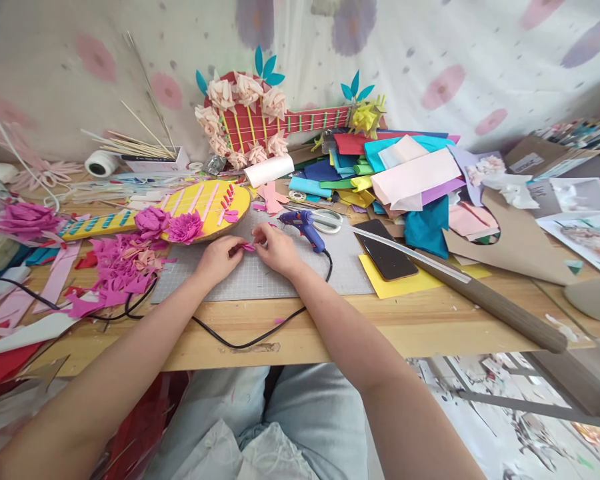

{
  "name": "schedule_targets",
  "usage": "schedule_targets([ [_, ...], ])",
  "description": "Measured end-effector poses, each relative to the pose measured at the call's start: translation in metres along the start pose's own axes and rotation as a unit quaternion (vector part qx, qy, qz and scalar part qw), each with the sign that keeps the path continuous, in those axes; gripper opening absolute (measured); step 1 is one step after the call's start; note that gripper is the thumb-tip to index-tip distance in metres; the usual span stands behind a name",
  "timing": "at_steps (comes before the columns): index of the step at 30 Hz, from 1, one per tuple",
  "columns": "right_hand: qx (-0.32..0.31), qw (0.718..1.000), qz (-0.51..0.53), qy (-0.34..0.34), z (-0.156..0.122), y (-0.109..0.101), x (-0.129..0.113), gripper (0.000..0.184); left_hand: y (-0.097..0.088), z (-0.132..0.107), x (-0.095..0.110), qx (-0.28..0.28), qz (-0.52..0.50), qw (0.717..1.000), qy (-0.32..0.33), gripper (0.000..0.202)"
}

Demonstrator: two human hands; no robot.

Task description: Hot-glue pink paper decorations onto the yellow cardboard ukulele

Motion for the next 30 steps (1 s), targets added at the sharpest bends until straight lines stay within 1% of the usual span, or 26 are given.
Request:
schedule_targets([
  [7,0.016,0.994,0.098,0.050,0.000,0.001,0.007,0.021,-0.001,0.000,0.001,0.006,-0.043,0.999,-0.028,0.028],
  [11,0.011,0.979,0.185,0.087,0.002,0.005,0.012,0.023,-0.004,-0.002,0.008,0.011,-0.074,0.997,-0.032,0.031],
  [15,-0.013,0.956,0.270,0.113,0.005,0.009,0.019,0.026,-0.004,-0.003,0.013,0.012,-0.119,0.991,-0.058,0.023],
  [17,-0.025,0.949,0.291,0.120,0.005,0.009,0.020,0.026,-0.003,-0.003,0.013,0.012,-0.145,0.986,-0.078,0.018],
  [19,-0.030,0.949,0.288,0.123,0.005,0.009,0.020,0.025,-0.001,-0.002,0.011,0.018,-0.164,0.982,-0.093,0.016],
  [21,-0.031,0.956,0.269,0.116,0.004,0.007,0.018,0.025,0.000,-0.002,0.009,0.025,-0.171,0.980,-0.101,0.015],
  [25,-0.055,0.972,0.218,0.069,0.002,0.007,0.012,0.032,0.001,-0.001,0.006,0.014,-0.174,0.978,-0.111,0.016],
  [27,-0.070,0.976,0.197,0.056,0.001,0.009,0.011,0.035,0.002,0.000,0.006,0.015,-0.187,0.975,-0.123,0.017],
  [30,-0.063,0.981,0.170,0.066,0.001,0.011,0.011,0.033,0.001,0.001,0.005,0.018,-0.213,0.966,-0.147,0.020],
])
Point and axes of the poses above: each hand's wrist, its own z-axis towards the middle knuckle, its own y-axis out of the palm, x = y × z, the point moved 1 cm from there along z, towards the middle knuckle
